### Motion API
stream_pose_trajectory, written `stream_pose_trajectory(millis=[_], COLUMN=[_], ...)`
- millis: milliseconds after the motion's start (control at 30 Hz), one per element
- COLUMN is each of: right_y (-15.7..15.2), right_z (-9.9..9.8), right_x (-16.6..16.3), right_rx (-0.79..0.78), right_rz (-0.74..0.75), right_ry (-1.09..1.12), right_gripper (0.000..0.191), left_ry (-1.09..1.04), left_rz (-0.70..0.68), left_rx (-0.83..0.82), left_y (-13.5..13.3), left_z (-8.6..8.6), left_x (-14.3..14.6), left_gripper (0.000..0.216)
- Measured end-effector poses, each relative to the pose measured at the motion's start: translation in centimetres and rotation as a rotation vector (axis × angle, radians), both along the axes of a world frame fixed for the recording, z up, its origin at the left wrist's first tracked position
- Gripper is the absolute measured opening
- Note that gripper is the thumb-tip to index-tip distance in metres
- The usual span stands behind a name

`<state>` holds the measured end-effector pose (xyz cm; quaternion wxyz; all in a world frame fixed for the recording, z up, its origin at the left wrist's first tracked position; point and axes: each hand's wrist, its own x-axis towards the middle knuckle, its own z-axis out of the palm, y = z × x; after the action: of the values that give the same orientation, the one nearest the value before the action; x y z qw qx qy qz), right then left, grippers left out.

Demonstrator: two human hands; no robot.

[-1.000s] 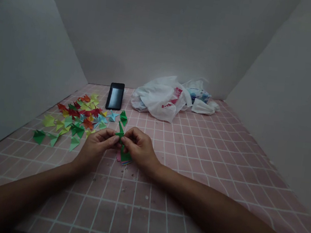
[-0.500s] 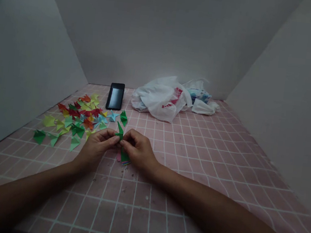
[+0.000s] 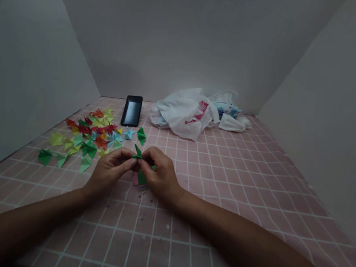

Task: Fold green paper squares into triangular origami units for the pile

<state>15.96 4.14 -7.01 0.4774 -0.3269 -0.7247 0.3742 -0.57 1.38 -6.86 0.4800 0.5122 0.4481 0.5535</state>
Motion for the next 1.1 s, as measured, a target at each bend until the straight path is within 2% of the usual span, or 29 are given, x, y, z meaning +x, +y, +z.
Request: stream_pose_trajectory(millis=[333,533,700,900,1100], right_y=[-0.41,-0.72,-0.51,-0.15,-0.26], right_z=[-0.08,-0.16,-0.38,-0.88,-0.56], right_x=[0.07,0.13,0.23,0.31,0.45], right_rx=[0.183,0.372,0.522,0.519,0.494], right_rz=[-0.025,-0.032,0.005,-0.002,-0.042], right_ry=[-0.047,-0.071,-0.175,-0.232,-0.301], right_gripper=[0.014,0.013,0.014,0.017,0.016], left_ry=[0.069,0.111,0.150,0.186,0.290], left_rz=[0.028,0.065,0.091,0.061,0.023], left_rx=[0.129,0.172,0.185,0.169,0.207], left_y=[-0.10,-0.32,-0.39,-0.33,-0.51], left_z=[0.36,0.57,0.59,0.22,0.41], left_x=[0.06,0.32,0.28,0.05,-0.10], left_gripper=[0.012,0.006,0.005,0.007,0.014])
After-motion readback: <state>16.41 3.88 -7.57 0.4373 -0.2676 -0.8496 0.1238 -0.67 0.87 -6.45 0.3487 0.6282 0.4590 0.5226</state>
